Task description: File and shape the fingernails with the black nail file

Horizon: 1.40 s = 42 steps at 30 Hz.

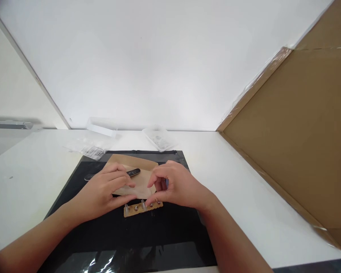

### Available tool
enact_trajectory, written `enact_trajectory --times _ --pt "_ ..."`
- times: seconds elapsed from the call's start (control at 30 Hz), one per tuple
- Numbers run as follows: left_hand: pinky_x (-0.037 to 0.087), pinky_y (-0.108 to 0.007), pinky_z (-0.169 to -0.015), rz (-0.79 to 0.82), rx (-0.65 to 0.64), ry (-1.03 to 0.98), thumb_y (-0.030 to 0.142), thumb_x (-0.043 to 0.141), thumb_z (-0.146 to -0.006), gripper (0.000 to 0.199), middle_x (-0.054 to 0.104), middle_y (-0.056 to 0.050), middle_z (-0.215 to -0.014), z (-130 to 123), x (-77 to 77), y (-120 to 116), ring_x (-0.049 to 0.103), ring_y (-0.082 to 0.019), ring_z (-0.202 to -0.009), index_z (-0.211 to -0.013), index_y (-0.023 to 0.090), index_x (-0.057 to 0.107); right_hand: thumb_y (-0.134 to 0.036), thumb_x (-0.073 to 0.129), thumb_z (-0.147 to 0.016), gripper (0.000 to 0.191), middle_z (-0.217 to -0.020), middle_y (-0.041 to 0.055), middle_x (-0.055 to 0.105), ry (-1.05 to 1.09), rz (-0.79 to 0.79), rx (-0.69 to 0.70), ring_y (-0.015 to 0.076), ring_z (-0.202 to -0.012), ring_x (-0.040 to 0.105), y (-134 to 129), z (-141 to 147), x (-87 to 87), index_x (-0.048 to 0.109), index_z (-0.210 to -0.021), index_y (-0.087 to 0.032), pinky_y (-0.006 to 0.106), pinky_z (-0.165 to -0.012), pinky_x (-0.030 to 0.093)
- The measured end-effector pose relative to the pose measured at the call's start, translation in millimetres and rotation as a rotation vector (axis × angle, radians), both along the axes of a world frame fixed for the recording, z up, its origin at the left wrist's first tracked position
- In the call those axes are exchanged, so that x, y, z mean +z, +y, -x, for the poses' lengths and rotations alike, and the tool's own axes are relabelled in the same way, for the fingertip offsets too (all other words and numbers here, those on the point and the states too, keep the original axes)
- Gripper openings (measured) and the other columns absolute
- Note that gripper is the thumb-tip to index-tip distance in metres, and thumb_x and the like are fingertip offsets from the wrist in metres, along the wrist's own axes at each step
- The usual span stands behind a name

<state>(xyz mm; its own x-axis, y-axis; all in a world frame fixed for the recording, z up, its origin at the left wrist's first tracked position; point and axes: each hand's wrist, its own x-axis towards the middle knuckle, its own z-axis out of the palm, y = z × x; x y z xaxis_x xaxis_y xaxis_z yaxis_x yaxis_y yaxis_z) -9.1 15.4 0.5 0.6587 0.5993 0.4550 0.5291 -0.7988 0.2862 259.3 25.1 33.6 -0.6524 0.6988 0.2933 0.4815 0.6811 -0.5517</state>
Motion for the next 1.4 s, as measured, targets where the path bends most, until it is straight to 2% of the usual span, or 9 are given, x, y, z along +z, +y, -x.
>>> enact_trajectory --times 0.2,0.33,0.47,0.7,0.87,1.07,1.27,1.4 --pt "0.053 -0.039 -0.086 0.036 -0.032 -0.023 0.038 0.07 -0.095 0.02 0.071 -0.006 -0.089 0 0.1 -3 0.06 -0.026 -0.099 -0.101 0.019 0.07 -0.048 0.088 -0.075 0.032 -0.062 -0.008 0.067 -0.042 0.025 -0.03 0.011 -0.059 0.061 -1 -1 0.0 0.069 -0.083 -0.023 0.026 -0.066 0.047" --pt "0.053 -0.037 -0.083 -0.026 -0.034 0.002 0.031 0.067 -0.098 0.014 0.07 -0.006 -0.085 -2 -0.4 -3 0.059 -0.024 -0.094 -0.096 0.018 0.071 -0.048 0.089 -0.074 0.033 -0.061 -0.0081 0.067 -0.055 0.079 -0.031 0.0111 -0.059 0.061 -2 -4 -1.4 0.069 -0.082 -0.023 0.027 -0.064 0.046" --pt "0.051 -0.035 -0.08 -0.129 0.041 -0.003 0.024 0.063 -0.1 0.013 0.07 -0.005 -0.084 -3 -4.9 2 0.059 -0.023 -0.091 -0.092 0.018 0.071 -0.051 0.087 -0.075 0.033 -0.06 -0.008 0.067 -0.099 0.167 -0.038 0.0116 -0.057 0.06 -4 -8 1.3 0.068 -0.08 -0.024 0.026 -0.059 0.042" --pt "0.053 -0.033 -0.078 -0.149 0.141 -0.098 0.024 0.063 -0.1 0.011 0.071 -0.004 -0.083 -1 -12.8 7 0.06 -0.022 -0.091 -0.097 0.018 0.072 -0.064 0.087 -0.067 0.047 -0.063 -0.0067 0.068 -0.286 0.329 -0.061 0.012 -0.061 0.06 -4 -1 4.6 0.069 -0.076 -0.022 0.029 -0.071 0.042" --pt "0.056 -0.035 -0.081 -0.19 0.165 -0.135 0.016 0.061 -0.1 0.018 0.074 -0.005 -0.085 -1 -11.7 5 0.06 -0.025 -0.099 -0.114 0.018 0.071 -0.066 0.087 -0.067 0.048 -0.063 -0.0076 0.068 -0.324 0.357 -0.03 0.0112 -0.061 0.06 -3 5 -0.9 0.069 -0.076 -0.022 0.029 -0.073 0.041" --pt "0.057 -0.037 -0.091 -0.175 0.143 -0.192 0.009 0.052 -0.102 0.049 0.079 -0.003 -0.107 -2 -13.0 6 0.06 -0.024 -0.109 -0.149 0.022 0.05 -0.067 0.086 -0.067 0.049 -0.064 -0.0069 0.069 -0.342 0.378 -0.038 0.0118 -0.061 0.061 -3 6 -3.8 0.069 -0.076 -0.022 0.029 -0.072 0.04" --pt "0.053 -0.039 -0.103 -0.069 0.219 -0.215 0.012 0.044 -0.105 0.058 0.079 -0.003 -0.111 -4 -8.6 1 0.058 -0.023 -0.123 -0.16 0.024 0.032 -0.066 0.087 -0.067 0.048 -0.065 -0.0062 0.07 -0.368 0.377 -0.045 0.0132 -0.063 0.061 -1 8 -5.6 0.07 -0.076 -0.022 0.029 -0.07 0.039" --pt "0.051 -0.04 -0.105 -0.028 0.229 -0.215 0.014 0.042 -0.105 0.062 0.079 -0.003 -0.109 -6 -6.5 -1 0.057 -0.023 -0.124 -0.163 0.022 0.023 -0.063 0.088 -0.067 0.046 -0.065 -0.006 0.07 -0.366 0.382 -0.042 0.0132 -0.063 0.062 -1 9 -6.7 0.07 -0.076 -0.022 0.029 -0.069 0.039"
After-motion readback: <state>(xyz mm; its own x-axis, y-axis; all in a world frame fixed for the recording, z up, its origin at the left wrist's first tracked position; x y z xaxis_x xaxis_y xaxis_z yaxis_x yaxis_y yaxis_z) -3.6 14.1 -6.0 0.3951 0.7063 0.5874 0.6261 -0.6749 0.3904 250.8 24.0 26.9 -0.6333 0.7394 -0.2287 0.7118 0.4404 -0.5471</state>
